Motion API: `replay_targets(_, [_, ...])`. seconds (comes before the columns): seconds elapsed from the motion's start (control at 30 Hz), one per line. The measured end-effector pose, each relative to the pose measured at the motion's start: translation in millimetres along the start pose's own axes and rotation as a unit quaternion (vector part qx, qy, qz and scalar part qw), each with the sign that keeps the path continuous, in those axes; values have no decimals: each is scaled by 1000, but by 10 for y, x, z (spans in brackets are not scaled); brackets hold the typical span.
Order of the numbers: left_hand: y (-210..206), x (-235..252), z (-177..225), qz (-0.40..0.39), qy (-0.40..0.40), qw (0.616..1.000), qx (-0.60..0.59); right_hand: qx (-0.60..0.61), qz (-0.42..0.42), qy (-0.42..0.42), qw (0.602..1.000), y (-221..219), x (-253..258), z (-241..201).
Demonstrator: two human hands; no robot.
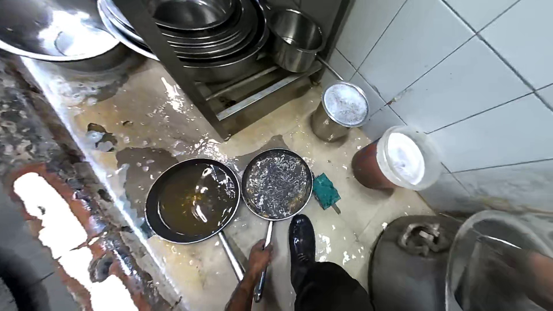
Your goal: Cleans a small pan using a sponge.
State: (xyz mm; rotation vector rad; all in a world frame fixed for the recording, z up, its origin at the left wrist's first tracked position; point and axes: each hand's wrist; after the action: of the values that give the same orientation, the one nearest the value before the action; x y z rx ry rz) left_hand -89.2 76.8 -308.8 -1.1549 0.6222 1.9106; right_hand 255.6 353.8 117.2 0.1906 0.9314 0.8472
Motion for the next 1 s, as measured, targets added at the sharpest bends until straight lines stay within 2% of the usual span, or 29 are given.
replay_targets(0.1, [10, -24, -57, 2, 1, 1000, 2, -29, 17, 22, 999, -802, 781, 253])
replay_targets(0.17, [27, -59, -52, 2, 0, 1000, 11, -42, -16, 11, 999, -915, 966, 176])
replay_targets(0.23, [44, -87, -81, 3, -2, 1000, 15, -29, -7, -19, 999, -813, 915, 69])
replay_targets(0.3, [36, -94, -83, 7, -7, 1000, 17, 6, 93, -26, 995, -578, 766, -57])
replay_targets(0.33, [35, -94, -76, 8, -4, 1000, 17, 43, 184, -6, 982, -474, 734, -151])
replay_targets(0.37, [35, -99, -83, 9, -2, 1000, 19, 89, 278, 32, 956, -389, 750, -307])
replay_targets(0.43, [32, -111, -72, 6, -2, 1000, 19, 200, 389, 147, 887, -275, 976, -860])
replay_targets(0.47, [32, -108, -63, 3, 0, 1000, 20, 244, 395, 208, 861, -279, 1154, -1247])
replay_targets(0.5, [25, -105, -56, 0, -1, 1000, 21, 266, 368, 261, 852, -306, 1339, -1685])
replay_targets(0.57, [15, -95, -28, -1, -6, 1000, 26, 234, 248, 332, 880, -378, 1690, -2583])
replay_targets(0.63, [43, -138, -53, 2, -1, 1000, 31, 197, 211, 354, 890, -670, 1996, -3341])
replay_targets(0.7, [74, -176, -80, 9, -3, 999, 30, 171, 196, 341, 903, -989, 2255, -3835])
replay_targets(0.8, [104, -217, -152, 7, -8, 999, 37, 167, 218, 305, 912, -1219, 2360, -4075])
replay_targets(0.93, [155, -206, -189, -3, 1, 999, 33, 172, 251, 284, 909, -1061, 2355, -4055])
replay_targets(1.0, [139, -193, -176, -12, 2, 1000, 17, 164, 232, 275, 918, -915, 2428, -4041])
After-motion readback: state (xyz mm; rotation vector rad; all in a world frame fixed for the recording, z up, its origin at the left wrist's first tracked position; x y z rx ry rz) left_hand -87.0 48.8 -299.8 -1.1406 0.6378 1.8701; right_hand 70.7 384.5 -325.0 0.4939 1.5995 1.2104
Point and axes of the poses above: each hand's wrist, its own x-axis towards the middle knuckle, its own y-axis out of the back of the hand, z = x × y, and after that the axes turned 12 degrees about -x, right-handed
